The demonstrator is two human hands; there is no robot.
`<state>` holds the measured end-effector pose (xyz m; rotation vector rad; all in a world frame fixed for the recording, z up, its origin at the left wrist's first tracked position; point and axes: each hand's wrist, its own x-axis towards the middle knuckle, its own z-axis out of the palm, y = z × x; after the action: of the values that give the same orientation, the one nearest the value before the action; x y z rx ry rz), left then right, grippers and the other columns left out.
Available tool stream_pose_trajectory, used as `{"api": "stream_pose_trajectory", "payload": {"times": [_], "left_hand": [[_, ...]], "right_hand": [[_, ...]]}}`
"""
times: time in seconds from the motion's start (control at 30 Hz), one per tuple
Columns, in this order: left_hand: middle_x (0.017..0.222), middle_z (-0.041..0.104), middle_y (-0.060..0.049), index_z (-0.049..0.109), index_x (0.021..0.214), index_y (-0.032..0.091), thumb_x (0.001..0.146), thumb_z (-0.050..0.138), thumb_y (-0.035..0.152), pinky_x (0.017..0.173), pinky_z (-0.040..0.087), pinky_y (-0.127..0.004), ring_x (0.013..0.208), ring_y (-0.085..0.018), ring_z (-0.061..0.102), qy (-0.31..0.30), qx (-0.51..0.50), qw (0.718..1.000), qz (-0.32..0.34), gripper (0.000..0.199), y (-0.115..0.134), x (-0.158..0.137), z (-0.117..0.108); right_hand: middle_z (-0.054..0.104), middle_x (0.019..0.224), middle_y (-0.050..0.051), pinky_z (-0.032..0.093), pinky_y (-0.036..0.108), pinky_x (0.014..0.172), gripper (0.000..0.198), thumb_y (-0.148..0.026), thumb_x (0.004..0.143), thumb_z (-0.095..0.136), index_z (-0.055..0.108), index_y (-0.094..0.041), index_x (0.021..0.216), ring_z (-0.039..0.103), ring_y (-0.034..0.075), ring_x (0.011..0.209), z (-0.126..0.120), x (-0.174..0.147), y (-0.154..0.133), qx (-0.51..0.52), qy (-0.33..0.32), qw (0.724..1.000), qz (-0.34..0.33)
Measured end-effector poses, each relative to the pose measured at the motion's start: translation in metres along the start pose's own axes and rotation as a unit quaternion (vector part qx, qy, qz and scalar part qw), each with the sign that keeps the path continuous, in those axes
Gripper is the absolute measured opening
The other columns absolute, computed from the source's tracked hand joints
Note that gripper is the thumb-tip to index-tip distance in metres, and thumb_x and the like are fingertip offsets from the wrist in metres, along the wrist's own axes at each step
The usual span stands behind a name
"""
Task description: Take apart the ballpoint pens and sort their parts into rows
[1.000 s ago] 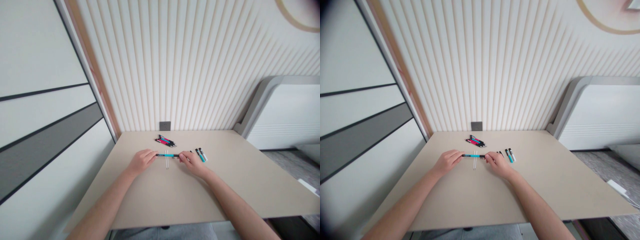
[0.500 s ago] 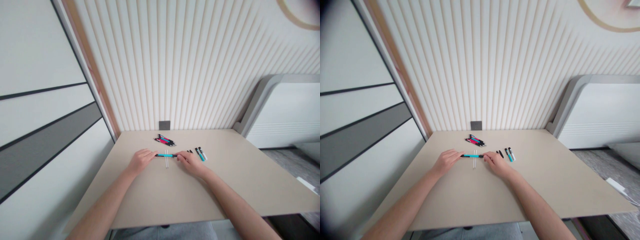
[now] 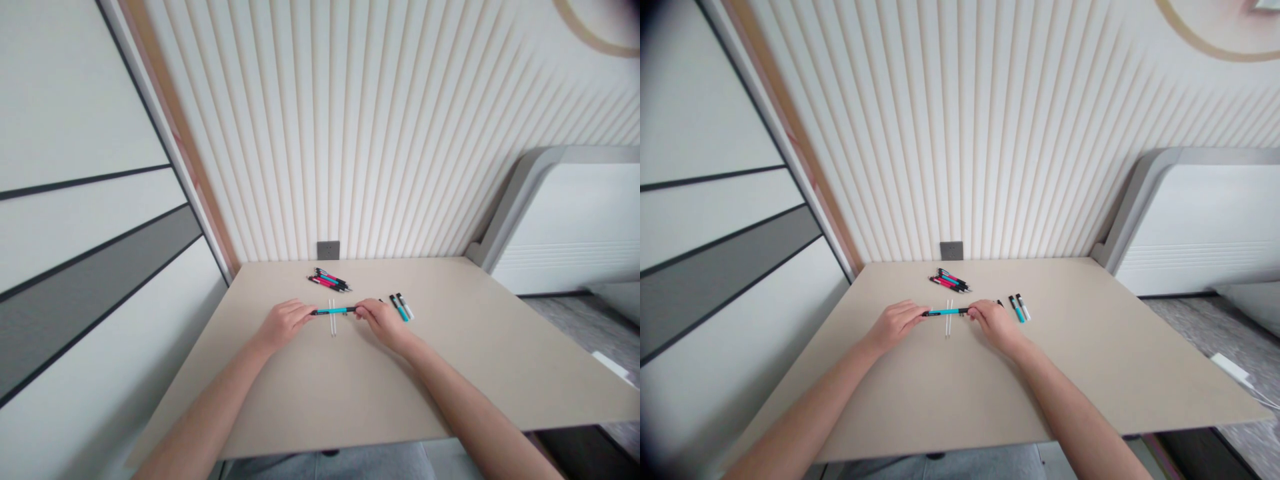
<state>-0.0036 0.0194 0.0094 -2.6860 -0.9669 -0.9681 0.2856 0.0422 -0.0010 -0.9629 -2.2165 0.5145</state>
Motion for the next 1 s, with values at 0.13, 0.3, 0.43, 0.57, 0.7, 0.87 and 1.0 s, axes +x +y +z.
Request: {"api": "stream_pose_trajectory", "payload": {"times": [0.13,0.3,0.43,0.57,0.7,0.87,1.0], "left_hand": [[0.086,0.069,-0.008,0.064,0.108,0.015,0.097,0.046,0.026,0.068,0.05,-0.029,0.074,-0.016,0.061,-0.009,-0.012,1.0,-0.006,0.024,-0.001,-0.001,0.001],[0.086,0.069,-0.007,0.063,0.11,0.015,0.097,0.046,0.025,0.067,0.048,-0.028,0.072,-0.016,0.059,-0.011,-0.041,0.999,-0.024,0.023,-0.003,-0.002,0.001],[0.08,0.069,-0.007,0.065,0.103,0.015,0.097,0.046,0.026,0.065,0.047,-0.027,0.07,-0.015,0.059,0.001,-0.066,0.998,-0.025,0.023,-0.002,-0.001,0.0],[0.078,0.067,-0.006,0.065,0.105,0.015,0.097,0.046,0.027,0.065,0.047,-0.026,0.071,-0.015,0.059,0.009,-0.072,0.996,-0.041,0.024,0.001,0.002,-0.003],[0.077,0.066,-0.005,0.064,0.109,0.016,0.097,0.047,0.027,0.064,0.047,-0.027,0.07,-0.015,0.058,0.03,-0.056,0.997,-0.045,0.023,0.0,0.002,-0.004],[0.083,0.069,-0.007,0.064,0.111,0.016,0.096,0.049,0.025,0.066,0.048,-0.027,0.072,-0.015,0.059,0.038,-0.048,0.998,-0.026,0.023,-0.003,0.0,-0.004],[0.09,0.07,-0.008,0.063,0.115,0.017,0.096,0.048,0.025,0.069,0.05,-0.029,0.075,-0.016,0.061,0.024,-0.05,0.998,-0.019,0.025,-0.003,0.0,-0.002]], "right_hand": [[0.065,0.077,0.006,0.042,0.03,0.071,0.031,-0.027,0.099,0.038,0.062,-0.019,0.081,0.058,0.018,0.075,-0.002,-0.001,-0.002,-0.067,0.016,0.997,-0.045],[0.065,0.077,0.008,0.039,0.032,0.07,0.032,-0.03,0.1,0.037,0.064,-0.018,0.088,0.056,0.019,0.074,-0.004,-0.002,-0.007,-0.175,0.025,0.981,-0.081],[0.065,0.079,0.009,0.038,0.033,0.071,0.032,-0.032,0.1,0.038,0.065,-0.018,0.091,0.057,0.02,0.076,-0.007,-0.002,-0.012,-0.198,0.034,0.975,-0.094],[0.066,0.085,0.01,0.041,0.034,0.075,0.026,-0.031,0.099,0.041,0.065,-0.02,0.1,0.059,0.022,0.082,-0.009,-0.002,-0.018,-0.16,0.061,0.982,-0.081],[0.064,0.106,0.012,0.044,0.039,0.084,0.028,-0.035,0.095,0.048,0.058,-0.023,0.118,0.058,0.025,0.097,-0.009,-0.002,-0.023,-0.121,0.084,0.987,-0.065],[0.066,0.096,0.01,0.046,0.038,0.082,0.027,-0.031,0.099,0.04,0.062,-0.022,0.11,0.059,0.023,0.091,-0.008,-0.001,-0.018,-0.086,0.06,0.993,-0.053],[0.065,0.089,0.008,0.046,0.036,0.079,0.022,-0.035,0.096,0.047,0.063,-0.021,0.096,0.059,0.022,0.086,-0.006,-0.001,-0.013,-0.057,0.068,0.995,-0.035]]}}
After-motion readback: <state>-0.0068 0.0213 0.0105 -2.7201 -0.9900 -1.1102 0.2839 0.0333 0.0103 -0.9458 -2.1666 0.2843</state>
